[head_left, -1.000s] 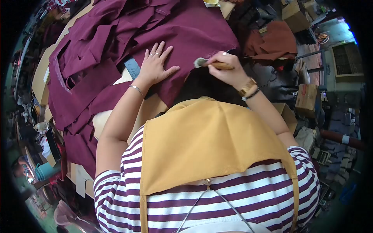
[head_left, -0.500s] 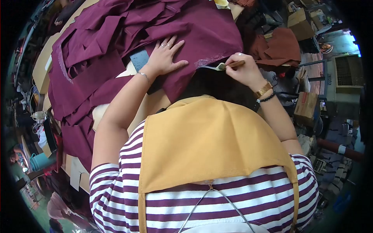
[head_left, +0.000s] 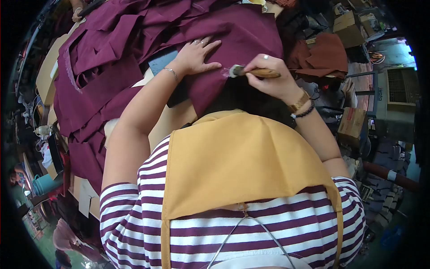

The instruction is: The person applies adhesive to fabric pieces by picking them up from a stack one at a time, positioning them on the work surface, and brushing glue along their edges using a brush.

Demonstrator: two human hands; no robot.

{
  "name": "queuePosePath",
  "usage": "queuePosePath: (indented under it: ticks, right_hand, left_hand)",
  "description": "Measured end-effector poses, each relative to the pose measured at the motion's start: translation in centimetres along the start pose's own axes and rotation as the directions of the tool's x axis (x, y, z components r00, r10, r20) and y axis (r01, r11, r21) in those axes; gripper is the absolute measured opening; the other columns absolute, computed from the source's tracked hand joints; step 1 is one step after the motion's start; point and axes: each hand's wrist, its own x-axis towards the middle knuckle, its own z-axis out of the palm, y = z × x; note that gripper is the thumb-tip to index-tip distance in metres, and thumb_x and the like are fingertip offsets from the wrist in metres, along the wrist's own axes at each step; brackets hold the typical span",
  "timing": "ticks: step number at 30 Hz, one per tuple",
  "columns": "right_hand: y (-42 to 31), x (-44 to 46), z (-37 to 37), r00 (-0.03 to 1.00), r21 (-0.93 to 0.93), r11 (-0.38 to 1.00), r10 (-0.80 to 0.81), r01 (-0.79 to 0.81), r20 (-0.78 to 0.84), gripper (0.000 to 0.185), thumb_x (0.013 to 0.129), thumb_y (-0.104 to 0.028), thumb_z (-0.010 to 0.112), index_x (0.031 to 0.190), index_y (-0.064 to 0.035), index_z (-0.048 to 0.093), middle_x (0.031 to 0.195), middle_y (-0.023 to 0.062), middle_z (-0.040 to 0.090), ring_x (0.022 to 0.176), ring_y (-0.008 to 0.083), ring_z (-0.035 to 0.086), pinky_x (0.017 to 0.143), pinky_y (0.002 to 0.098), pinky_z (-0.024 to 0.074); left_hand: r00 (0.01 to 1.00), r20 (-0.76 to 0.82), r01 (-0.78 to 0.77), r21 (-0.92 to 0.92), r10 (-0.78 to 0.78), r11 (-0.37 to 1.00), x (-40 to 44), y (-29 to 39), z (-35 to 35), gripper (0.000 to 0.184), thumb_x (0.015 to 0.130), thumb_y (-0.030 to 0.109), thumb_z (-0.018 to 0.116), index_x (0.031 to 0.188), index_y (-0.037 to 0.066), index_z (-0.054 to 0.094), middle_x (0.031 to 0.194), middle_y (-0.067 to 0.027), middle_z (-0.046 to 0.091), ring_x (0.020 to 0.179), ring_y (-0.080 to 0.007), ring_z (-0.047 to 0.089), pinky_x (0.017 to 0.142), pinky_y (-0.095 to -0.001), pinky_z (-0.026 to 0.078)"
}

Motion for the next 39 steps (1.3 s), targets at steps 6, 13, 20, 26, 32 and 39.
queuePosePath:
  ticks: [6, 13, 20, 26, 32, 39]
  right_hand:
    - [1.5, -0.1, 1.0, 0.990, 0.035, 0.999, -0.003, -0.002, 0.144, 0.010, 0.072, -0.004, 0.069, 0.081, -0.0049, 0.066, 0.078, 0.0096, 0.064, 0.071, 0.0266, 0.064, 0.065, 0.0334, 0.0512]
    - [0.7, 1.2, 1.9, 0.991, 0.150, 0.986, -0.088, 0.073, 0.097, 0.012, 0.074, -0.004, 0.070, 0.085, -0.0042, 0.066, 0.081, 0.0118, 0.064, 0.074, 0.0283, 0.064, 0.066, 0.0343, 0.0509]
    - [3.3, -2.1, -1.5, 0.975, 0.034, 0.998, -0.065, 0.059, 0.211, 0.008, 0.069, -0.001, 0.068, 0.073, -0.0050, 0.062, 0.071, 0.0112, 0.061, 0.067, 0.0287, 0.063, 0.062, 0.0365, 0.0504]
    - [4.7, -6.7, -7.9, 0.834, 0.155, 0.959, 0.283, -0.238, -0.473, 0.006, 0.085, -0.006, 0.068, 0.089, -0.0013, 0.068, 0.080, 0.0010, 0.065, 0.074, 0.0081, 0.060, 0.065, 0.0235, 0.0486]
    - [9.5, -14.4, -12.8, 0.574, 0.384, 0.849, 0.528, -0.362, -0.626, 0.010, 0.088, -0.004, 0.066, 0.096, 0.0005, 0.066, 0.090, 0.0004, 0.064, 0.082, 0.0079, 0.059, 0.075, 0.0224, 0.0500]
    - [12.6, -17.6, -14.8, 0.460, 0.469, 0.828, 0.560, -0.307, -0.689, 0.016, 0.091, -0.010, 0.066, 0.104, 0.0003, 0.064, 0.100, 0.0024, 0.063, 0.086, 0.0105, 0.062, 0.078, 0.0229, 0.0544]
  left_hand:
    - [0.997, 0.028, -0.066, -0.009, 0.066, 0.998, 1.5, -0.6, -0.2, 0.086, 0.084, 0.075, 0.047, 0.151, 0.022, 0.034, 0.148, -0.0242, 0.040, 0.128, -0.0424, 0.047, 0.105, -0.0472, 0.038]
    - [0.995, 0.031, -0.089, -0.054, 0.091, 0.995, 2.2, -0.7, -0.6, 0.084, 0.082, 0.068, 0.057, 0.149, 0.021, 0.037, 0.145, -0.0249, 0.042, 0.124, -0.0442, 0.050, 0.102, -0.0471, 0.042]
    - [0.802, -0.344, 0.535, 0.048, -0.489, 0.844, -2.4, 2.7, 0.5, 0.096, 0.074, 0.072, 0.062, 0.141, 0.006, 0.046, 0.141, -0.0269, 0.042, 0.132, -0.0422, 0.038, 0.109, -0.0567, 0.026]
    - [0.814, -0.190, 0.501, -0.249, -0.549, 0.829, -3.4, 4.0, -2.2, 0.027, 0.094, 0.033, 0.060, 0.110, 0.011, 0.058, 0.118, -0.0160, 0.058, 0.113, -0.0323, 0.054, 0.092, -0.0419, 0.043]
    - [0.790, 0.022, 0.235, -0.934, -0.613, 0.269, 3.3, 2.1, -9.4, 0.015, 0.101, 0.027, 0.052, 0.105, 0.013, 0.055, 0.088, 0.0008, 0.056, 0.078, -0.0107, 0.051, 0.070, -0.0276, 0.044]
    - [0.336, -0.137, -0.171, -0.982, -0.932, 0.083, 17.7, -10.0, -25.9, 0.029, 0.099, 0.031, 0.046, 0.097, 0.005, 0.058, 0.084, -0.0096, 0.061, 0.072, -0.0214, 0.061, 0.062, -0.0379, 0.054]
